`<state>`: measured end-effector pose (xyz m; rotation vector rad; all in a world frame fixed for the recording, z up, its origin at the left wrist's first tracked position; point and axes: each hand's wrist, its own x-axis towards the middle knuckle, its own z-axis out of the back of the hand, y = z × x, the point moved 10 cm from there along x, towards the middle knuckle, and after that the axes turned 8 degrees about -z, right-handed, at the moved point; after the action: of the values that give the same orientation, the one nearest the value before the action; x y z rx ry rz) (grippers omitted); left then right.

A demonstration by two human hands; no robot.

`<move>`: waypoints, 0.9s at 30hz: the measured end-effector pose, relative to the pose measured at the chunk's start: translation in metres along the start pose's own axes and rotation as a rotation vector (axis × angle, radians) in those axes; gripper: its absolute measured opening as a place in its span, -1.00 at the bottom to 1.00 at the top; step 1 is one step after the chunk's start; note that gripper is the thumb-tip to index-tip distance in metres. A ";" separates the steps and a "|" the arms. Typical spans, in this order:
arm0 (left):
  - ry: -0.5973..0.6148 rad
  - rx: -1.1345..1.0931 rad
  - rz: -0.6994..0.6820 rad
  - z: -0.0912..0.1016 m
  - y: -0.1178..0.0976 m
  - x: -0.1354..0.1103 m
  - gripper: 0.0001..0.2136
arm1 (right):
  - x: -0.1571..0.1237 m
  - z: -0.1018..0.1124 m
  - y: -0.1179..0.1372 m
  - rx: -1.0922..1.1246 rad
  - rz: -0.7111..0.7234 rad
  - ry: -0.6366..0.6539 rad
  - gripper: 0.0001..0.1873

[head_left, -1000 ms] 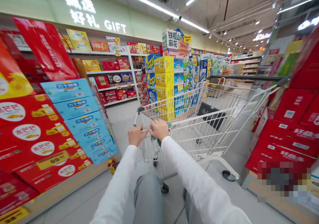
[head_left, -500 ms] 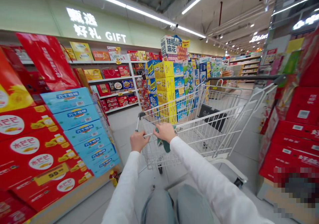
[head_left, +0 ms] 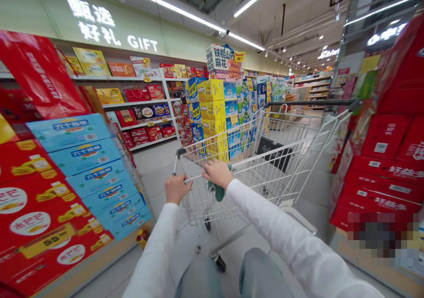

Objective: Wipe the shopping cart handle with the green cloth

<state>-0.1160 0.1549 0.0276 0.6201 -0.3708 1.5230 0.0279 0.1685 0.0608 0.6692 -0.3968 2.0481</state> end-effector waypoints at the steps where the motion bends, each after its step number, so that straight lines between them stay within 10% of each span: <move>1: 0.006 -0.001 -0.001 0.000 0.001 0.000 -0.74 | -0.001 0.004 -0.013 -0.011 -0.019 -0.008 -0.72; 6: 0.016 -0.023 0.022 0.000 0.006 0.000 -0.77 | -0.008 0.014 -0.070 -0.029 -0.144 -0.028 -0.75; 16: 0.044 -0.049 0.009 -0.003 0.011 0.002 -0.77 | 0.001 -0.003 -0.021 0.018 -0.078 -0.064 -0.76; 23: 0.031 -0.027 0.024 -0.007 0.019 0.004 -0.79 | -0.007 0.012 -0.092 -0.036 -0.142 -0.043 -0.78; 27: 0.014 -0.001 0.031 -0.005 0.017 0.003 -0.74 | -0.006 0.009 -0.083 -0.032 -0.172 -0.056 -0.77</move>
<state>-0.1335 0.1596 0.0276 0.6049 -0.3722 1.5561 0.1033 0.2036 0.0658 0.7173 -0.3896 1.8607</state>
